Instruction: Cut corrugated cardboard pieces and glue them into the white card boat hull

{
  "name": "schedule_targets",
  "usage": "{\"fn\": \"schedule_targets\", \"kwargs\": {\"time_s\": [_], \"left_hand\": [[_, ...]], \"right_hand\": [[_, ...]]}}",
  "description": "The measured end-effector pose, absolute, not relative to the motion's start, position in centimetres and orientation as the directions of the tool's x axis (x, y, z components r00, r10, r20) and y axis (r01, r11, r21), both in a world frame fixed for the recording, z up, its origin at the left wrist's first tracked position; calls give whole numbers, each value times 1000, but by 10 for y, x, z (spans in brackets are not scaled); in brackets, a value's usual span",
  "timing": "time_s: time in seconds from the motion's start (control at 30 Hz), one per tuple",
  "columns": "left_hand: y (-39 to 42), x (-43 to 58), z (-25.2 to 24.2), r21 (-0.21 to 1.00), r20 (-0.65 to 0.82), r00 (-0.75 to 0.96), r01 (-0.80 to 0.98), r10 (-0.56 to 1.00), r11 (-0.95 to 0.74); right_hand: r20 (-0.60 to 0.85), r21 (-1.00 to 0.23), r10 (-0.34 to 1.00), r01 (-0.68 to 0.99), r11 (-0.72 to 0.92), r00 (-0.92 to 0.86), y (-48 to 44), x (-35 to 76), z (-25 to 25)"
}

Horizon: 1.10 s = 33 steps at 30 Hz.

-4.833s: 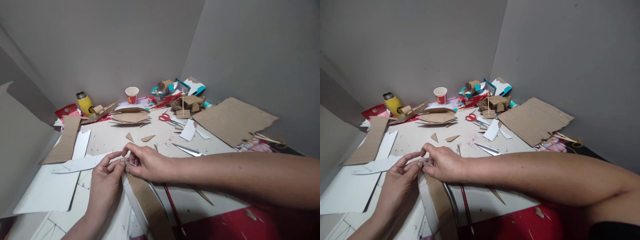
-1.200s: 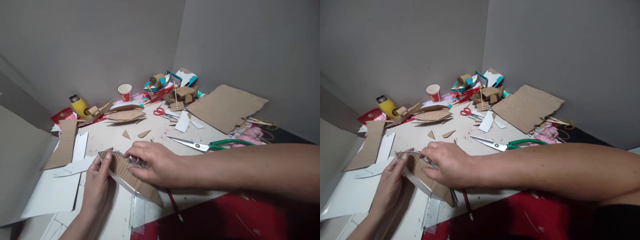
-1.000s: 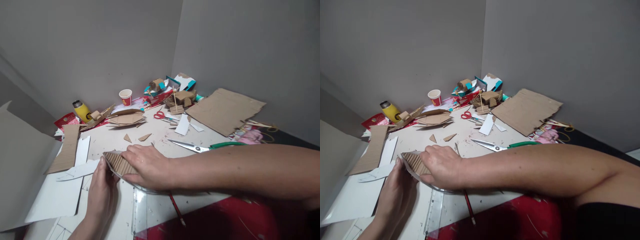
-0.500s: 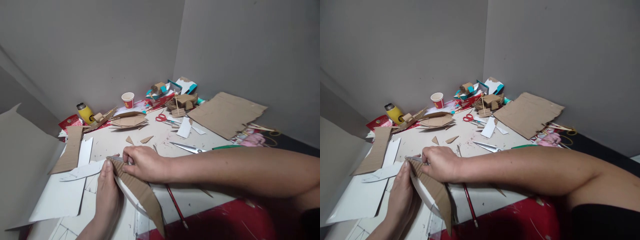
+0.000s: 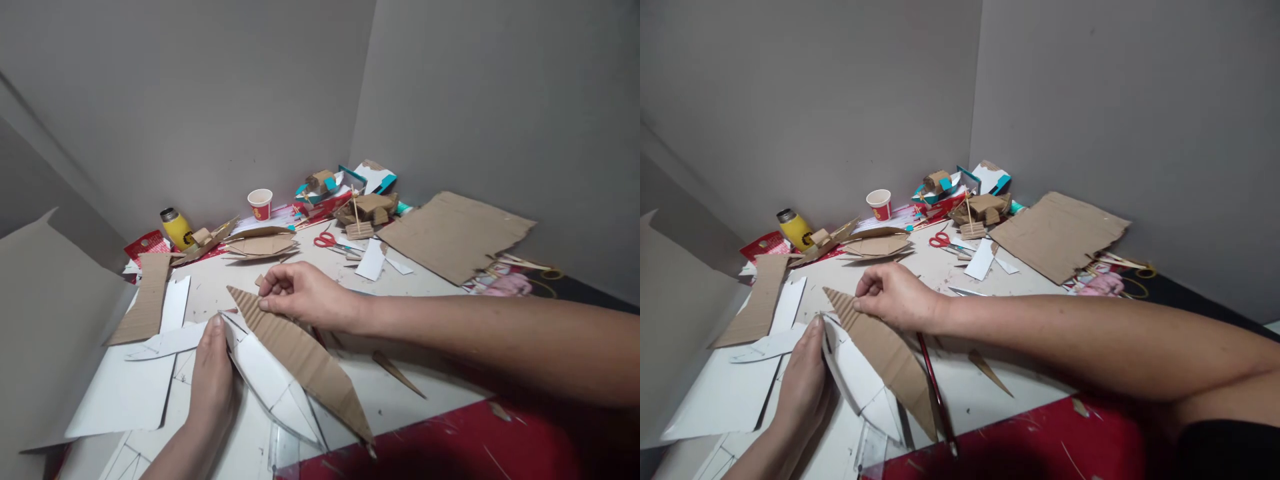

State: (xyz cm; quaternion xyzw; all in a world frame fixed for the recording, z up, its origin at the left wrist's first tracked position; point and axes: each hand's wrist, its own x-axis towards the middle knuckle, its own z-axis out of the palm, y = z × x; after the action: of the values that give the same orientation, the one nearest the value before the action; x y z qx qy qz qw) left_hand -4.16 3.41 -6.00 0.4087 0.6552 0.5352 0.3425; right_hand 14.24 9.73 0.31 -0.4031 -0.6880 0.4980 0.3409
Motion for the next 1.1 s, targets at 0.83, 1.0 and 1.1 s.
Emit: {"fn": "schedule_targets", "kwargs": {"time_s": [0.83,1.0,1.1], "left_hand": [[-20,-4,7,996,-66,120,-48,991,72],[-37,13,17,999,0,220,-33,976,7],[-55,16,24,999,26,192,-43,981,-19]], "right_hand": [[20,-183,989,972,150,-149,-13,328,-4],[-41,-148,985,976,161,-169,-8,325,-15],[-12,-152,985,974,168,-172,-5,324,-12]]}}
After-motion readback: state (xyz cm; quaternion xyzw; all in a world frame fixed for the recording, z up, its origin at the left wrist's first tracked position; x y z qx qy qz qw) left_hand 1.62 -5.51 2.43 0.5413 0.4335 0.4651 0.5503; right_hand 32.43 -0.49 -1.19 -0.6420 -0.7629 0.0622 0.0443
